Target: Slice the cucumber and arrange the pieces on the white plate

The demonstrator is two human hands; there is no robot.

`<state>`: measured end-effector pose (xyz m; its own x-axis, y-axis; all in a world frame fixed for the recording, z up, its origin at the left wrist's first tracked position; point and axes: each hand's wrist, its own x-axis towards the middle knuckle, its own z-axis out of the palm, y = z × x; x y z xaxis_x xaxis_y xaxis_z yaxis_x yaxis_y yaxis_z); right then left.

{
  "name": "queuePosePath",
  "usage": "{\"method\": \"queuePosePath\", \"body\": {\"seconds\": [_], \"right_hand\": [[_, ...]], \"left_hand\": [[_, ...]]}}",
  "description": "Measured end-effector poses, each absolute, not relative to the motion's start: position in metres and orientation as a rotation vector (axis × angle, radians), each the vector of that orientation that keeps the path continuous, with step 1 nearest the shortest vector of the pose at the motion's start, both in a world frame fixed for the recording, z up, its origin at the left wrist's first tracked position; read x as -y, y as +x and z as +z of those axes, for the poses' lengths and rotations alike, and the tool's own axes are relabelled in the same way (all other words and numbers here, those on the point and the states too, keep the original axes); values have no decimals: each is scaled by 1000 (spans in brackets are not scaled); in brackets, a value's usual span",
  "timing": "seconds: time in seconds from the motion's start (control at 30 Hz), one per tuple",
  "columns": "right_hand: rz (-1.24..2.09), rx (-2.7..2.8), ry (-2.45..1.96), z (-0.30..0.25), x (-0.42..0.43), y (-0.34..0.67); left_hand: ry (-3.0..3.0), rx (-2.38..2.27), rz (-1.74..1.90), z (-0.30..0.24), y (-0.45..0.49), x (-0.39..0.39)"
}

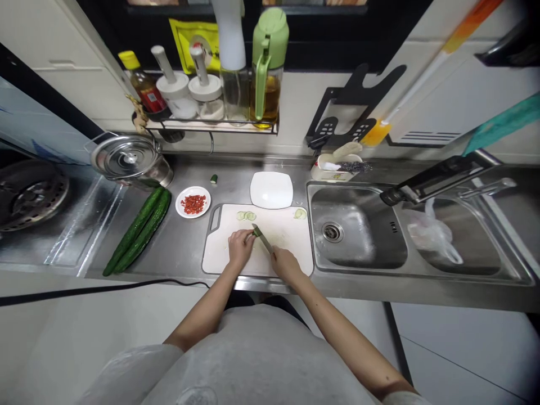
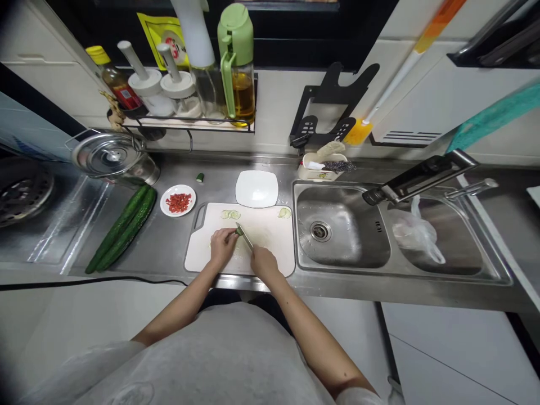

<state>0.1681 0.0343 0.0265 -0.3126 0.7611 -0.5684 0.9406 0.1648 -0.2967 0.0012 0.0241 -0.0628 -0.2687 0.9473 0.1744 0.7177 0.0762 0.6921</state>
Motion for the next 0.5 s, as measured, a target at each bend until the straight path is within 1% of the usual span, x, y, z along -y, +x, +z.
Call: {"method": "queuePosePath", "body": {"seconds": [0.27,0.5], "right_hand": [[-834,-2157,1623,23,-32,172],[-808,-2127,1647,30,-29,170]], "left_hand": [[1725,-1873,1286,-76,10,-25],[1820,-1851,1291,-80,10,-24]]}}
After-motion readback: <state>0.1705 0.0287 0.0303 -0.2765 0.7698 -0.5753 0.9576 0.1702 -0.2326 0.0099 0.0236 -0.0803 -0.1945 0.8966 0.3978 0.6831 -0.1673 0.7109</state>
